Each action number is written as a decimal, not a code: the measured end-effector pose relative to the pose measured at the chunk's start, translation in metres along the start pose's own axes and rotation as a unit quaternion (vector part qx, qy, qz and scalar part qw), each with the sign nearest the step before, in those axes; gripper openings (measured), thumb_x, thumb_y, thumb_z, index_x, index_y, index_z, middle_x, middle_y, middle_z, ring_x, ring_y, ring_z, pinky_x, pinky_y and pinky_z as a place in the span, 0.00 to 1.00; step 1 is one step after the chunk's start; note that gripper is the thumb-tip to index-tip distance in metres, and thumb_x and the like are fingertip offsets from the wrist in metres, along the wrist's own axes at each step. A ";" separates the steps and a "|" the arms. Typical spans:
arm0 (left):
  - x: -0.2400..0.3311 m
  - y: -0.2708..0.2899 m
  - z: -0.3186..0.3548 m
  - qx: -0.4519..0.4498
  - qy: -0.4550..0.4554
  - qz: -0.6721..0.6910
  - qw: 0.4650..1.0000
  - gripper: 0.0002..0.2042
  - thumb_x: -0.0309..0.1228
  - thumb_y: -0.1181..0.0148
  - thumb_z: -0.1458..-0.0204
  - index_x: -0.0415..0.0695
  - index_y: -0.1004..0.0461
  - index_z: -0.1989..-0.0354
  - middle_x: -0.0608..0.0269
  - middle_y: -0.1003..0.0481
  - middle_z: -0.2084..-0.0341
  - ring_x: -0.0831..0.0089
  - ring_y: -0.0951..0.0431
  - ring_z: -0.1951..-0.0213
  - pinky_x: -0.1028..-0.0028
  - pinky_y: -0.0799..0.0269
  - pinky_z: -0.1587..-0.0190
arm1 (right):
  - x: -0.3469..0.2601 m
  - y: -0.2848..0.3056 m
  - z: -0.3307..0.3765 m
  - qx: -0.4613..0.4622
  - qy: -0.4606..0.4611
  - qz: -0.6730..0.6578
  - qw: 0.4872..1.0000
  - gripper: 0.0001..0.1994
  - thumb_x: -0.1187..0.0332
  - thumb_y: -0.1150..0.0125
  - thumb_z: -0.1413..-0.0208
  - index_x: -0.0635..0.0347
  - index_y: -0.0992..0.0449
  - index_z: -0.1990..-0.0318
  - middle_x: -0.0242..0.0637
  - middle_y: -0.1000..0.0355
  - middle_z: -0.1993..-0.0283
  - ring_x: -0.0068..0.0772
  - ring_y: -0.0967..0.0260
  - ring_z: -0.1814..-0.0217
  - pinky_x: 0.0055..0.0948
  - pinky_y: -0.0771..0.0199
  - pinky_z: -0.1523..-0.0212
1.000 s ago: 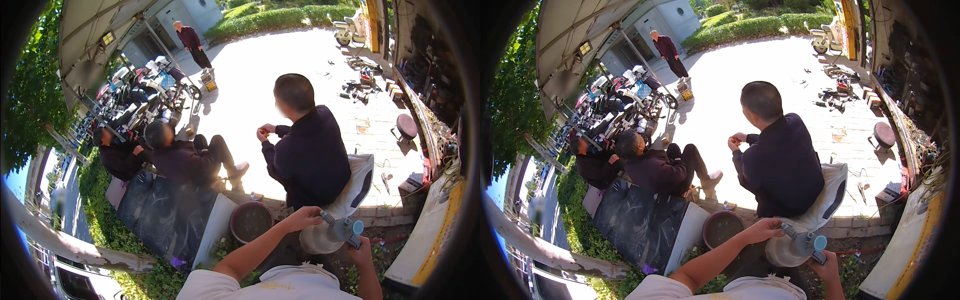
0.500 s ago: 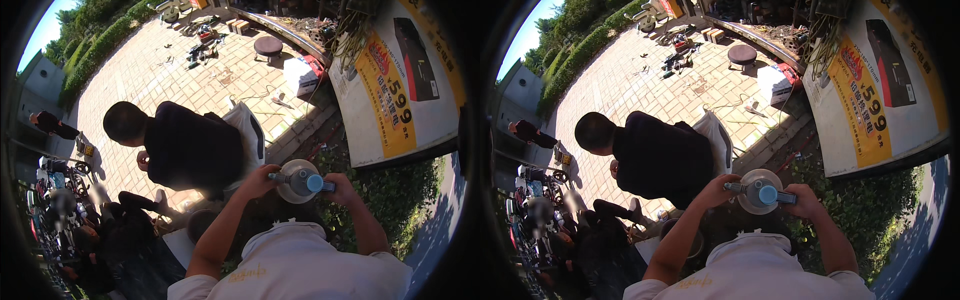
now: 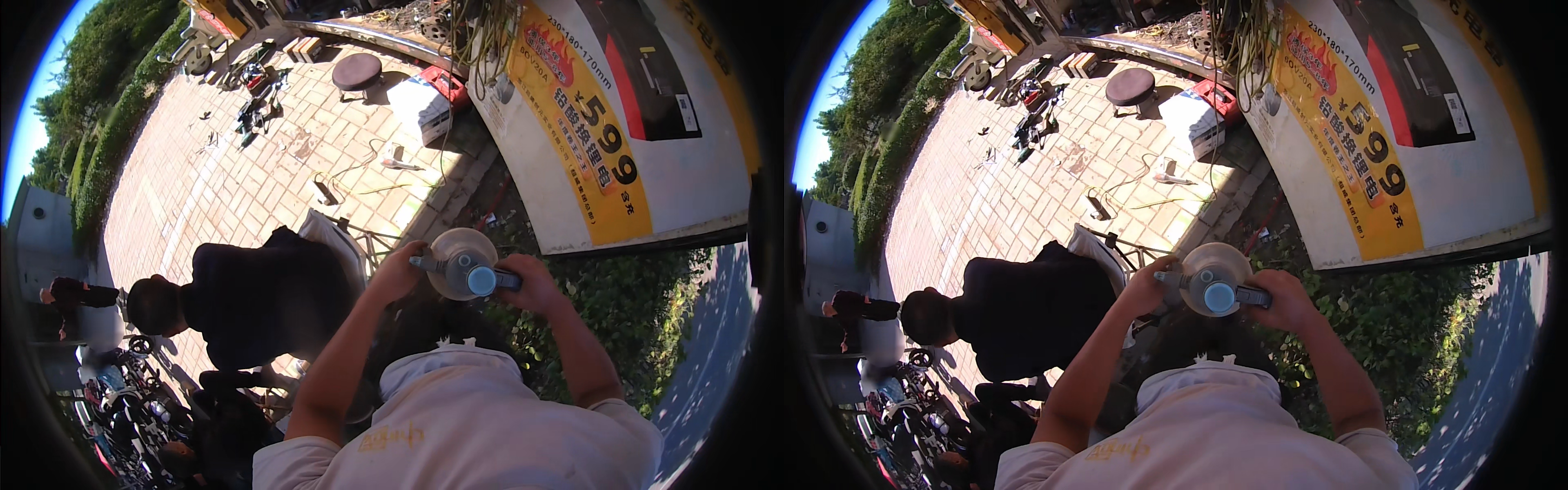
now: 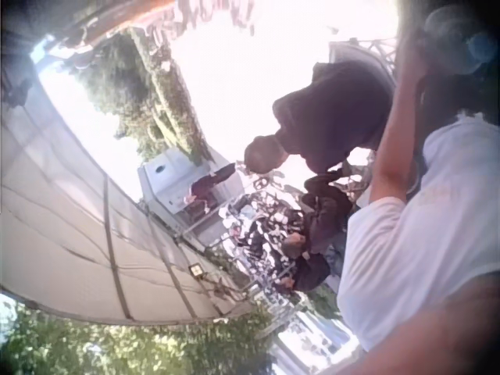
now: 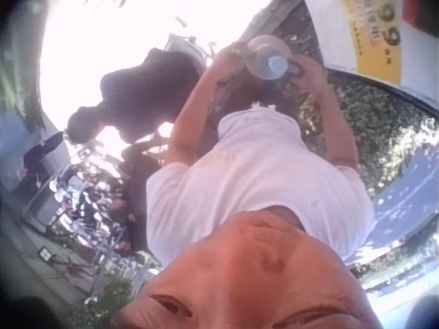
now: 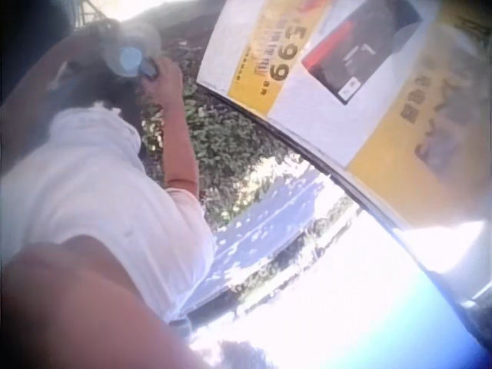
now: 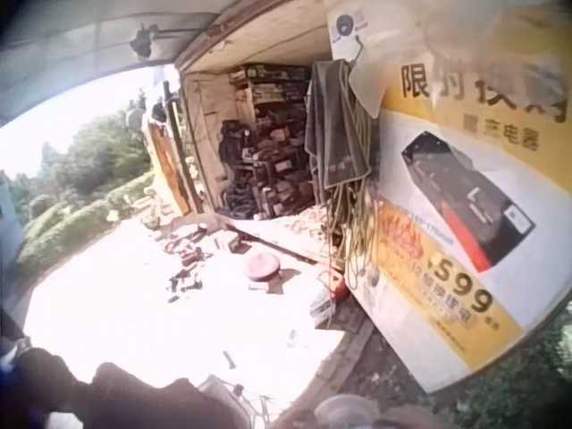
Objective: The person assembles a handheld garden sprayer by attaching the nozzle and pump handle, then fills the tank with water from a basin. They tighten the cap, test the spray, and later handle a hairdryer and a white cable, moving into a cluttered workshop area.
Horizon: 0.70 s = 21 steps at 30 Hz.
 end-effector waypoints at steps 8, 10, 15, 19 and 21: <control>-0.075 -0.010 -0.129 0.101 0.089 0.019 0.991 0.25 0.40 0.46 0.43 0.33 0.35 0.43 0.42 0.25 0.56 0.51 0.24 0.53 0.63 0.30 0.50 | 0.088 -0.025 -0.076 0.070 -0.166 -0.061 0.982 0.18 0.68 0.32 0.56 0.61 0.26 0.56 0.47 0.27 0.59 0.52 0.28 0.56 0.42 0.28 0.56; -0.096 -0.001 -0.149 0.055 0.107 -0.011 0.993 0.26 0.45 0.46 0.44 0.36 0.32 0.44 0.40 0.27 0.53 0.47 0.26 0.50 0.59 0.32 0.47 | 0.125 -0.045 -0.104 0.082 -0.205 -0.035 0.975 0.18 0.66 0.32 0.54 0.62 0.26 0.55 0.48 0.27 0.58 0.54 0.28 0.56 0.42 0.29 0.55; -0.224 -0.011 -0.179 0.038 0.172 -0.031 0.984 0.25 0.46 0.45 0.46 0.37 0.27 0.50 0.38 0.27 0.54 0.42 0.28 0.50 0.56 0.33 0.46 | 0.189 -0.108 -0.217 0.125 -0.268 -0.075 0.952 0.18 0.64 0.33 0.53 0.63 0.26 0.56 0.51 0.27 0.59 0.55 0.28 0.55 0.46 0.30 0.56; -0.241 0.014 -0.201 0.023 0.231 -0.041 0.972 0.24 0.46 0.44 0.47 0.38 0.26 0.51 0.39 0.27 0.54 0.43 0.29 0.50 0.56 0.33 0.45 | 0.245 -0.159 -0.323 0.093 -0.386 -0.095 0.913 0.17 0.65 0.33 0.54 0.65 0.25 0.59 0.51 0.26 0.63 0.54 0.27 0.59 0.46 0.30 0.59; -0.250 0.026 -0.216 0.020 0.250 -0.031 0.968 0.23 0.45 0.44 0.47 0.38 0.26 0.51 0.39 0.27 0.54 0.43 0.29 0.49 0.56 0.34 0.45 | 0.285 -0.185 -0.362 0.075 -0.447 -0.093 0.886 0.16 0.64 0.32 0.54 0.65 0.25 0.60 0.49 0.25 0.66 0.51 0.26 0.62 0.45 0.30 0.61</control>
Point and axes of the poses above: each hand's wrist, its own z-axis away from the middle knuckle, its own y-axis out of the back of the hand, x = y × z, the point moved 3 cm from there along -z, towards the middle knuckle
